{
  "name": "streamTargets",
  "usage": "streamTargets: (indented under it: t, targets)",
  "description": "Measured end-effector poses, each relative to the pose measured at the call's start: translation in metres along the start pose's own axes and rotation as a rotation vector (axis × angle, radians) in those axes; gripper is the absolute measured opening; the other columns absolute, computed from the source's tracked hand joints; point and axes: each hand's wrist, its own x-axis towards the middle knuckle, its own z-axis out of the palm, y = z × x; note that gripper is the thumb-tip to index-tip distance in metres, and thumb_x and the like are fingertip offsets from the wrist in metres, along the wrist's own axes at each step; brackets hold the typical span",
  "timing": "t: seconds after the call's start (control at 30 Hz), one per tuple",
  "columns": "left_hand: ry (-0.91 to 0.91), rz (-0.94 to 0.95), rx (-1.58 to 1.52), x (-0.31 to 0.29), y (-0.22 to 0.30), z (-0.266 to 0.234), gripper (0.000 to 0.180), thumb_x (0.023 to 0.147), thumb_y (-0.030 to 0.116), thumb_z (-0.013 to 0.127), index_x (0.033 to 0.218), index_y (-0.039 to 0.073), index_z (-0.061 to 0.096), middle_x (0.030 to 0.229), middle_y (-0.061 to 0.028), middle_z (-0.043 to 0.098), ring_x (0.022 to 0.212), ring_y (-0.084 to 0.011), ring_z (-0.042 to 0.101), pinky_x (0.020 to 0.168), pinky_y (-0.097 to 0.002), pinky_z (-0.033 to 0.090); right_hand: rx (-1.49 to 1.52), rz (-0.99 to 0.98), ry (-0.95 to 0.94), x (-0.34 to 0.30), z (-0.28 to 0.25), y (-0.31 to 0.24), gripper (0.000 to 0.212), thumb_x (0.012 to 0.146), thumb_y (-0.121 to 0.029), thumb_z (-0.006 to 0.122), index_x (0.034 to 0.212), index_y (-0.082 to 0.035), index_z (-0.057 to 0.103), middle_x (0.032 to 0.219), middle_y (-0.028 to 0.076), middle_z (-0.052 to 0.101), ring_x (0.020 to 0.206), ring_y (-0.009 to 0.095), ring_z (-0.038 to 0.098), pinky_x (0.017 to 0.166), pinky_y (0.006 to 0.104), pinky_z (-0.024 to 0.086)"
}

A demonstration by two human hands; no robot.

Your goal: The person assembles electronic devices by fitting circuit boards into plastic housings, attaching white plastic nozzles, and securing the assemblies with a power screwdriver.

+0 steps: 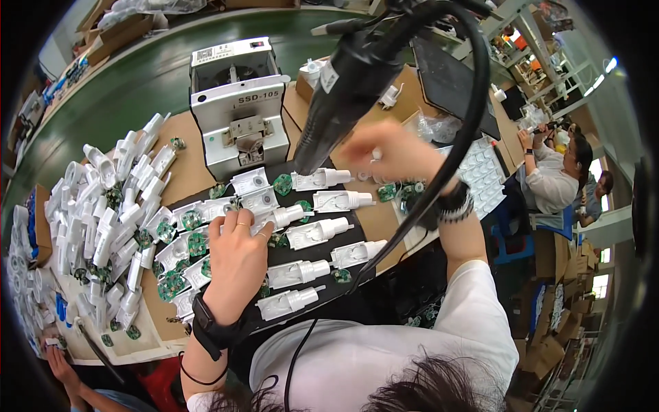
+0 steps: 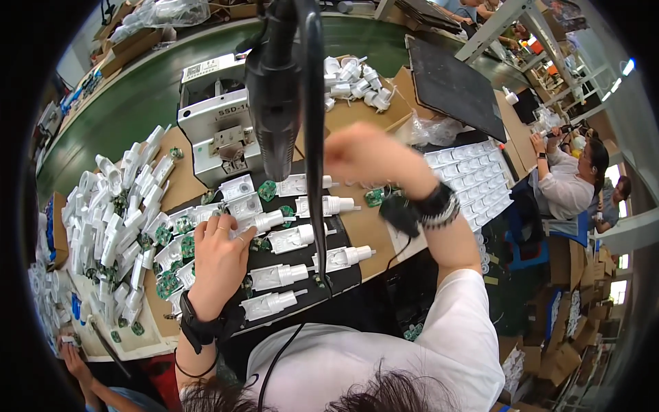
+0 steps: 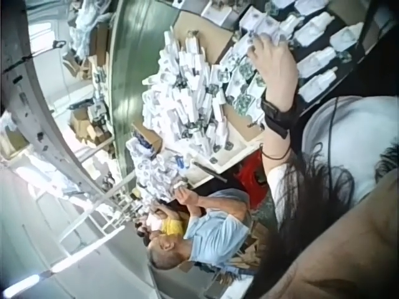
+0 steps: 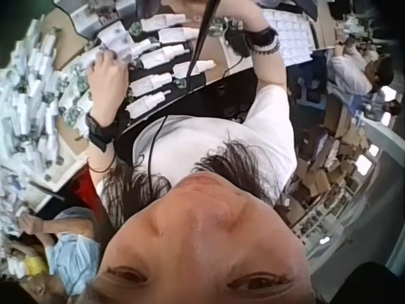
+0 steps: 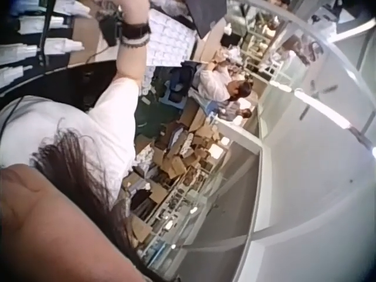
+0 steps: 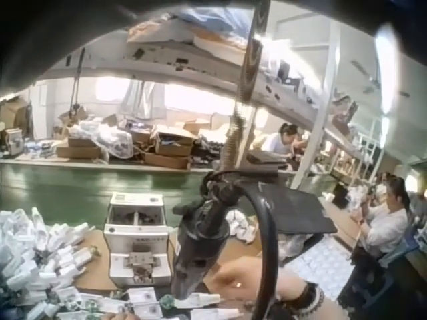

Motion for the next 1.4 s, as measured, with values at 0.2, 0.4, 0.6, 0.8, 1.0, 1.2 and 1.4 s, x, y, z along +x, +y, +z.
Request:
streamTargets:
  t: [0.2,0.4,0.6,0.8,1.0,1.2,1.4]
  targets:
    - [0.005,0.021,-0.016,0.005,0.007,-0.004,0.026,0.073,0.006,0.066,0.096,0.011,0.075,0.091,-0.0094,0.056,0.096,-0.0259,0.053,0.090,-0.0414,0.039,-0.613,0.471,0.296,-0.002,-0.045,0.154,0.025,0.077,-0.013,0.065,0.101,-0.005,0.067,0.103,0.016,0.063,0.096,0.032,0.063,0.084,0.0398,0.052]
    - [0.016,0.000,-0.033,0.001,0.004,-0.004,0.022,0.076,0.006,0.066,0.095,0.012,0.076,0.090,-0.0096,0.055,0.091,-0.0262,0.053,0.087,-0.0391,0.040,-0.784,0.519,0.238,0.000,-0.021,0.154,0.037,0.069,-0.022,0.075,0.096,0.003,0.067,0.115,0.021,0.055,0.101,0.035,0.058,0.088,0.0406,0.049]
    - [0.000,-0.006,-0.044,0.000,0.003,-0.006,0.022,0.076,0.007,0.066,0.096,0.011,0.075,0.091,-0.0101,0.055,0.093,-0.0268,0.053,0.086,-0.0392,0.041,-0.909,0.357,0.236,0.003,-0.006,0.164,0.035,0.073,-0.026,0.075,0.098,-0.001,0.070,0.125,0.019,0.054,0.111,0.034,0.055,0.091,0.0424,0.050]
    - [-0.029,-0.006,-0.027,-0.001,-0.001,-0.010,0.023,0.077,0.007,0.065,0.099,0.010,0.073,0.096,-0.0109,0.057,0.097,-0.0276,0.054,0.089,-0.0401,0.041,-0.541,0.668,-0.148,0.011,-0.030,0.168,0.030,0.074,-0.028,0.072,0.089,-0.002,0.072,0.086,0.016,0.069,0.077,0.034,0.067,0.073,0.0388,0.054]
    - [0.015,-0.009,-0.021,-0.003,-0.010,-0.030,0.028,0.079,0.006,0.064,0.106,0.008,0.069,0.104,-0.0108,0.059,0.102,-0.0286,0.054,0.094,-0.0424,0.040,-0.302,0.381,0.250,-0.005,-0.038,0.114,0.033,0.074,-0.026,0.078,0.095,-0.002,0.069,0.080,0.010,0.069,0.074,0.022,0.068,0.065,0.0322,0.052]
    - [0.008,-0.045,0.033,0.007,-0.019,-0.025,0.027,0.081,0.008,0.063,0.107,0.006,0.069,0.108,-0.0111,0.062,0.110,-0.0271,0.055,0.099,-0.0442,0.038,0.392,0.137,0.062,-0.011,-0.001,0.008,0.033,0.078,-0.015,0.079,0.106,-0.004,0.066,0.084,0.003,0.063,0.074,0.009,0.061,0.059,0.0222,0.048]
    - [-0.039,0.001,-0.019,0.016,-0.022,-0.020,0.033,0.084,0.009,0.062,0.116,0.006,0.064,0.118,-0.0132,0.060,0.116,-0.0301,0.052,0.102,-0.0426,0.037,0.249,-0.027,-0.121,-0.003,0.027,-0.037,0.043,0.077,-0.011,0.079,0.116,-0.003,0.064,0.104,0.005,0.063,0.085,0.012,0.063,0.066,0.0218,0.052]
